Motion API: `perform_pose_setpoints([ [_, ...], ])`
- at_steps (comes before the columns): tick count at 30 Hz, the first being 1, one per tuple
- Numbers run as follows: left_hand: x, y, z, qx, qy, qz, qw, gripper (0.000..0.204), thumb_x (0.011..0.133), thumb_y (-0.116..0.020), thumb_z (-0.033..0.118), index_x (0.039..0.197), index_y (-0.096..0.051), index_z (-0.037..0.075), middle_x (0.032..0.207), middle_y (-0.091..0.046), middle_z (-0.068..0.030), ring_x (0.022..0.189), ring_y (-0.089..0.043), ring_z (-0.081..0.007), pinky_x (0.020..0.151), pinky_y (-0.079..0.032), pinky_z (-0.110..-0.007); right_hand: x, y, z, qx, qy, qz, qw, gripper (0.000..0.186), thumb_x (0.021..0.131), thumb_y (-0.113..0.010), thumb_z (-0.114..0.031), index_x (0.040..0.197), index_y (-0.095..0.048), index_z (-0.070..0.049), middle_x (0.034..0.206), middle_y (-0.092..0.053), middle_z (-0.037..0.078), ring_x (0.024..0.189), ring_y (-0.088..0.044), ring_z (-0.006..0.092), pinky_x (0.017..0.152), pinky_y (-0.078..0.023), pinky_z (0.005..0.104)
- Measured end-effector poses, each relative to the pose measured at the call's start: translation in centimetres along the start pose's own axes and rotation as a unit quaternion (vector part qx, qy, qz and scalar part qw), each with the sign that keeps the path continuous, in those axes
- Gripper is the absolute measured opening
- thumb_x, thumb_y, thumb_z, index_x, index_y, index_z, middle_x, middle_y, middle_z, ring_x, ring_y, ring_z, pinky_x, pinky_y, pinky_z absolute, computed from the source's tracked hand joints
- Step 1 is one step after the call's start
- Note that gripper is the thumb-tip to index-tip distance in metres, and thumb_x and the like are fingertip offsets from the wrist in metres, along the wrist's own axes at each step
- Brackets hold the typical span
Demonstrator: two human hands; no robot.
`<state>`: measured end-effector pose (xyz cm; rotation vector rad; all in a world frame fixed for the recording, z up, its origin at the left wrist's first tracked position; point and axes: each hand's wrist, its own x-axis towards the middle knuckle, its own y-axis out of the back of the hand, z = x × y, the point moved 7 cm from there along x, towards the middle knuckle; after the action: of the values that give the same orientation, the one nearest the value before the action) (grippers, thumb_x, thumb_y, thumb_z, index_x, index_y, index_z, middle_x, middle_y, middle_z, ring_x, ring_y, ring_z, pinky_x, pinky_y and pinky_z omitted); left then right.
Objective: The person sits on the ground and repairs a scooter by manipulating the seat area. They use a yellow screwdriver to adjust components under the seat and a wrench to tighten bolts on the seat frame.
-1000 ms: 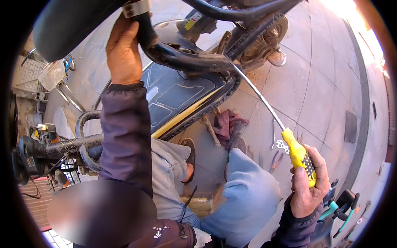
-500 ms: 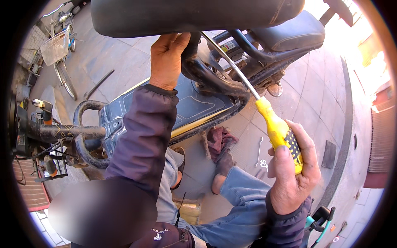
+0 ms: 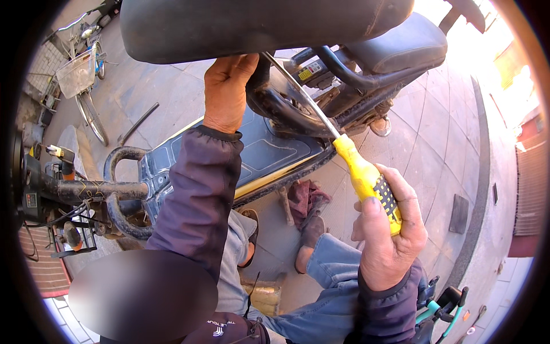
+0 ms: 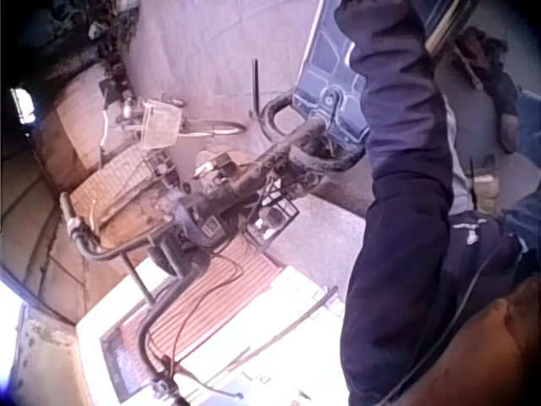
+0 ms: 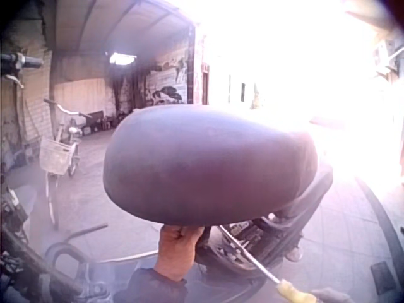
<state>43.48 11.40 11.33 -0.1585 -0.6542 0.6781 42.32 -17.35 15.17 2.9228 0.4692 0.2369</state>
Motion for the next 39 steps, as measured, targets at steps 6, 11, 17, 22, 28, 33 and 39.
perform_pose_setpoints([
  [6, 0.0, 0.2, -0.3, -0.004, 0.0, 0.0, 1.0, 0.029, 0.086, -0.064, 0.015, 0.111, -0.06, 0.001, 0.105, -0.064, -0.0049, 0.094, -0.056, -0.0113, 0.086, -0.041, -0.024, 0.3, -0.2, 0.8, 0.046, -0.014, 0.008, 0.999, 0.037, 0.089, -0.055, -0.014, 0.121, -0.048, 0.002, 0.08, -0.058, 0.01, 0.05, -0.05, 0.0059, 0.047, -0.042, 0.0182],
  [11, -0.1, 0.1, -0.7, -0.045, 0.027, -0.013, 0.999, 0.027, 0.087, -0.063, 0.014, 0.11, -0.061, 0.002, 0.104, -0.064, -0.0041, 0.093, -0.056, -0.0103, 0.085, -0.042, -0.024, 1.1, -0.6, 3.1, 0.167, -0.093, 0.007, 0.982, 0.037, 0.091, -0.052, -0.02, 0.12, -0.047, 0.003, 0.075, -0.057, 0.011, 0.045, -0.044, 0.0072, 0.041, -0.039, 0.0206],
  [17, 0.0, 0.1, -0.7, 0.013, 0.011, -0.006, 1.0, 0.02, 0.089, -0.06, 0.013, 0.106, -0.063, 0.004, 0.091, -0.063, -0.0001, 0.082, -0.053, -0.0069, 0.073, -0.043, -0.022, 0.6, -0.4, 1.8, -0.012, -0.025, 0.041, 0.999, 0.034, 0.091, -0.052, -0.02, 0.118, -0.049, 0.002, 0.077, -0.057, 0.009, 0.047, -0.044, 0.0056, 0.042, -0.037, 0.0189],
  [22, -0.1, 0.3, -0.6, 0.03, 0.015, 0.013, 0.999, 0.017, 0.089, -0.058, 0.011, 0.103, -0.062, 0.002, 0.086, -0.063, -0.0007, 0.076, -0.053, -0.0077, 0.07, -0.043, -0.022, -0.8, -1.8, -3.2, -0.314, 0.254, 0.037, 0.914, 0.034, 0.084, -0.06, -0.003, 0.117, -0.054, 0.001, 0.084, -0.059, 0.01, 0.071, -0.057, 0.0104, 0.062, -0.048, 0.0208],
  [28, -0.2, 0.4, 0.3, 0.084, 0.04, 0.004, 0.996, 0.015, 0.087, -0.06, 0.011, 0.097, -0.062, 0.001, 0.077, -0.061, -0.0041, 0.069, -0.053, -0.0115, 0.064, -0.044, -0.025, -1.1, -3.3, -5.5, -0.369, 0.31, 0.007, 0.876, 0.038, 0.08, -0.064, -0.001, 0.117, -0.054, 0.002, 0.087, -0.06, 0.011, 0.075, -0.056, 0.0112, 0.068, -0.049, 0.022],
  [33, -0.2, 0.5, 0.5, 0.09, 0.053, -0.007, 0.995, 0.029, 0.083, -0.055, 0.013, 0.111, -0.057, 0.008, 0.083, -0.064, -0.0111, 0.073, -0.06, -0.0196, 0.07, -0.048, -0.031, -0.6, -2.3, -1.2, -0.07, -0.006, 0.007, 0.997, 0.037, 0.089, -0.056, -0.021, 0.117, -0.051, 0.003, 0.066, -0.054, 0.004, 0.045, -0.042, 0.0036, 0.042, -0.033, 0.0146],
  [39, 0.1, 0.3, -0.2, 0.108, 0.004, 0.006, 0.994, 0.024, 0.081, -0.058, 0.009, 0.105, -0.059, 0.006, 0.083, -0.064, -0.0105, 0.074, -0.06, -0.018, 0.071, -0.048, -0.028, -0.9, -4.0, 1.5, 0.243, -0.247, -0.081, 0.935, 0.046, 0.094, -0.043, -0.035, 0.117, -0.044, 0.004, 0.051, -0.044, 0.001, 0.033, -0.033, 0.0054, 0.033, -0.027, 0.018],
])
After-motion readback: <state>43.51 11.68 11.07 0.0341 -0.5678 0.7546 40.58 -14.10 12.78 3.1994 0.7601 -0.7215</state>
